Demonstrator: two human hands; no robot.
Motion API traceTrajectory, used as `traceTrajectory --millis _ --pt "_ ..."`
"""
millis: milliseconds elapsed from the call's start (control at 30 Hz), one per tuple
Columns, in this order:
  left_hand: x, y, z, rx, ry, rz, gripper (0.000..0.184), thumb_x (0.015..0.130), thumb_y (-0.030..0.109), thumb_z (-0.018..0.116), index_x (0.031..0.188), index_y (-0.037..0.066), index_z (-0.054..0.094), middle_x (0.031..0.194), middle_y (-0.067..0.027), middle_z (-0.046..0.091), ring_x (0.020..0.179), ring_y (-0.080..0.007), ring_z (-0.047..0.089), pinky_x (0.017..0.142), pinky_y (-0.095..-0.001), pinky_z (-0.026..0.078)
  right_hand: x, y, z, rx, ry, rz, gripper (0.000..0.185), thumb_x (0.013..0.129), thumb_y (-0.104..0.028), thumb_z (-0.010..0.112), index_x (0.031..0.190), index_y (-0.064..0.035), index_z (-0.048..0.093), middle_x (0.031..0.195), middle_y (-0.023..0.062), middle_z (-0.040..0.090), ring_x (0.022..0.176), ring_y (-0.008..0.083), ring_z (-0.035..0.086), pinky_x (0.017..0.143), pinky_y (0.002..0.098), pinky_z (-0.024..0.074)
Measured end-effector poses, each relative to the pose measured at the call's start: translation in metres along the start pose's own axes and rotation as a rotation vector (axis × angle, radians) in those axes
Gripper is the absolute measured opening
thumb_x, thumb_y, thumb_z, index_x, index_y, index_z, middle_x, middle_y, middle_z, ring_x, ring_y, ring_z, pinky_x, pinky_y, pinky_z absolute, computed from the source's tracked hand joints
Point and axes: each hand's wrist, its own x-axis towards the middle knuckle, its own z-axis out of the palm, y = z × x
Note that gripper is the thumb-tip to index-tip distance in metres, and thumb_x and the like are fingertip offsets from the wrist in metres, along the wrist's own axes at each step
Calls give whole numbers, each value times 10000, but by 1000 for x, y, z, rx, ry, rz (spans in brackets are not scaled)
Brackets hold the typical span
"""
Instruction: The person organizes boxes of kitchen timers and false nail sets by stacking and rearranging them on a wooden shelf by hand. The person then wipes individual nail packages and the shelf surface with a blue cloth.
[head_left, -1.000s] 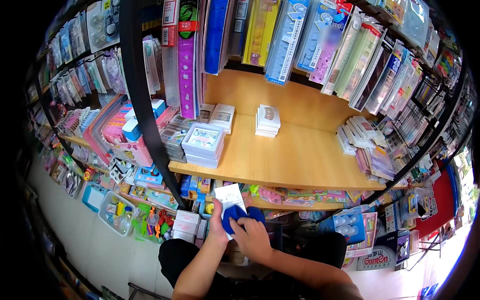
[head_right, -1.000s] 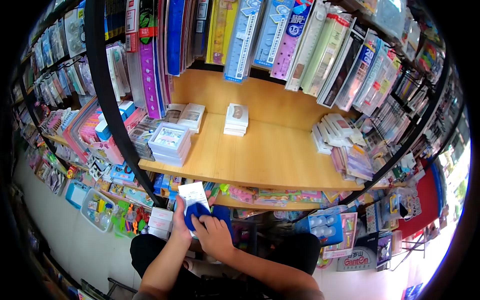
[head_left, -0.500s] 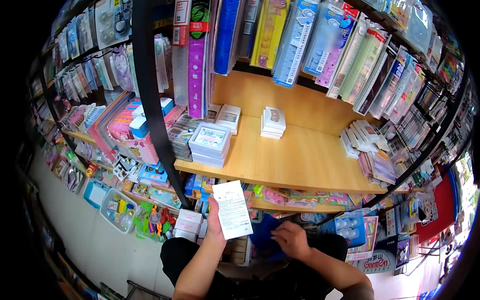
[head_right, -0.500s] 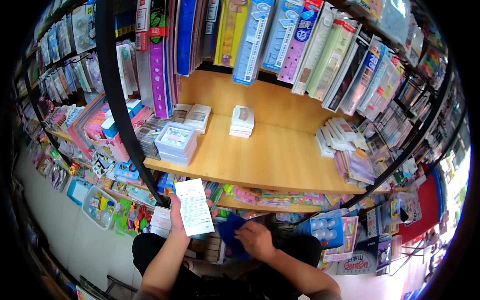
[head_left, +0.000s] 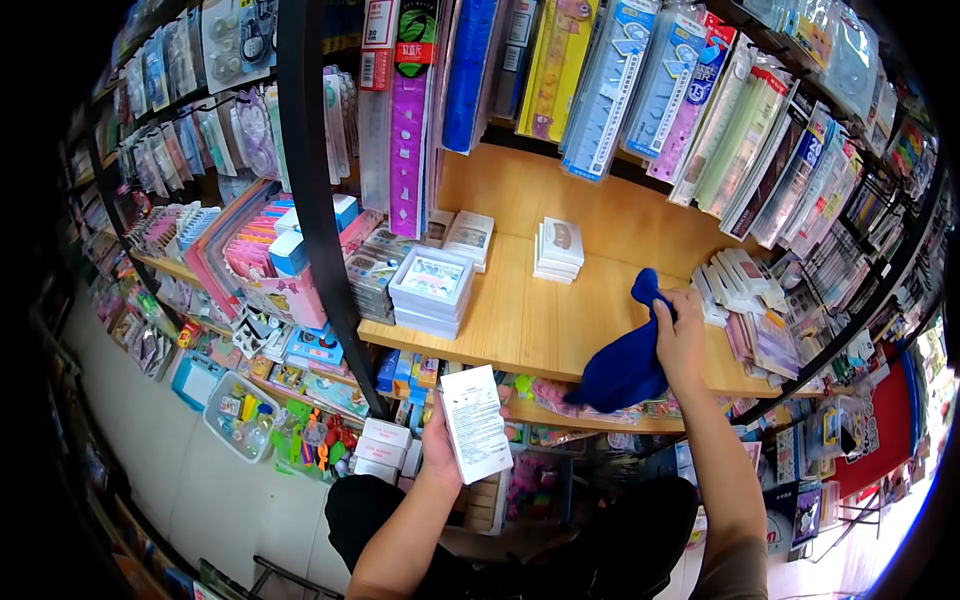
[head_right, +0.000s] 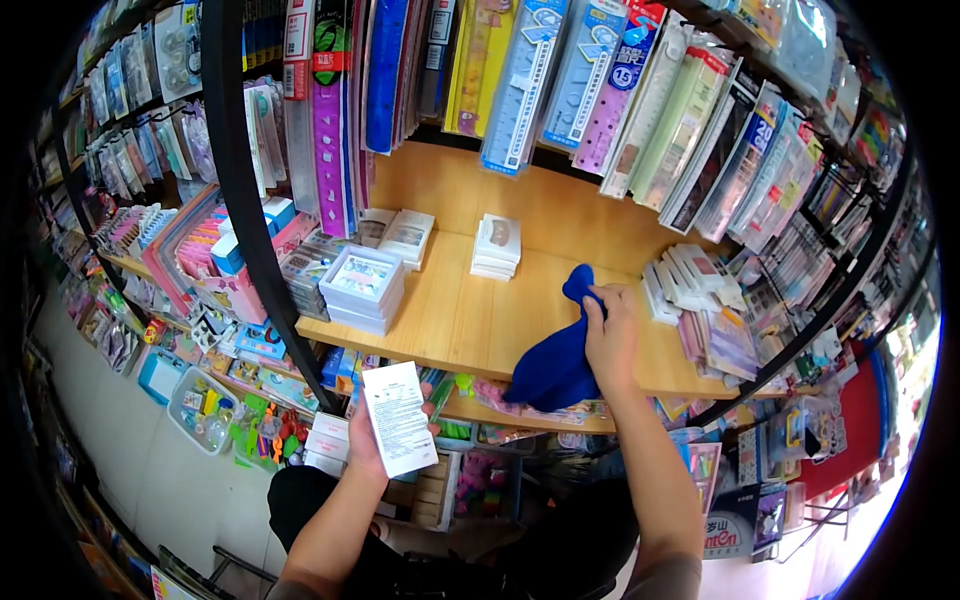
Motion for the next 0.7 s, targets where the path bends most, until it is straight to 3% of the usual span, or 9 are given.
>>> traceTrajectory --millis 100,167,233,333,433,467,567,700 --pt "5 -2 -24 15 -35 28 528 918 425 458 1352 128 409 1248 -166 526 977 -281 571 814 -471 484 -3 27 30 39 -81 288 233 779 -93 697 951 43 618 824 161 574 797 317 576 735 350 453" --pt "6 -3 -31 61 -138 100 525 883 110 567 1368 126 368 1225 -129 541 1046 -246 557 844 -426 488 -2 38 44 27 -48 392 312 753 -154 740 983 22 623 814 165 595 784 316 579 715 348 454" --pt "5 -6 -14 235 81 202 522 854 17 572 1336 127 401 1114 -82 593 980 -201 587 849 -364 480 6 38 55 42 10 562 376 739 -204 762 1017 9 623 838 174 610 783 320 583 714 348 456" --pt "9 -7 -23 374 132 249 478 874 -22 551 1310 109 405 1091 -69 610 992 -163 590 853 -321 490 22 36 57 -78 -100 635 450 737 -278 768 1052 0 606 950 188 617 874 321 580 760 360 454" --pt "10 -7 -19 472 178 264 469 850 -92 549 1263 75 400 1167 -97 569 1071 -155 543 919 -296 446 10 37 60 -493 -437 336 450 761 -296 741 1049 11 583 1046 190 598 978 331 553 815 386 441" --pt "10 -8 -19 477 196 275 462 842 -96 558 1245 68 402 1160 -99 572 1068 -156 545 918 -297 448 5 37 60 -484 -399 284 365 797 -276 703 1009 3 601 1119 190 573 1047 338 518 875 398 419" --pt "11 -9 -18 476 242 294 448 823 -106 581 1204 50 402 1141 -108 577 1060 -163 551 915 -302 454 4 -7 37 -276 -282 37 273 831 -223 661 1001 -14 623 1048 190 598 972 338 557 838 390 448" --pt "12 -8 -16 471 268 306 442 817 -110 586 1189 41 400 1133 -117 578 1051 -177 562 909 -305 461 -48 -58 29 371 -688 95 217 846 -173 639 983 -7 613 828 144 624 637 263 621 553 333 490"
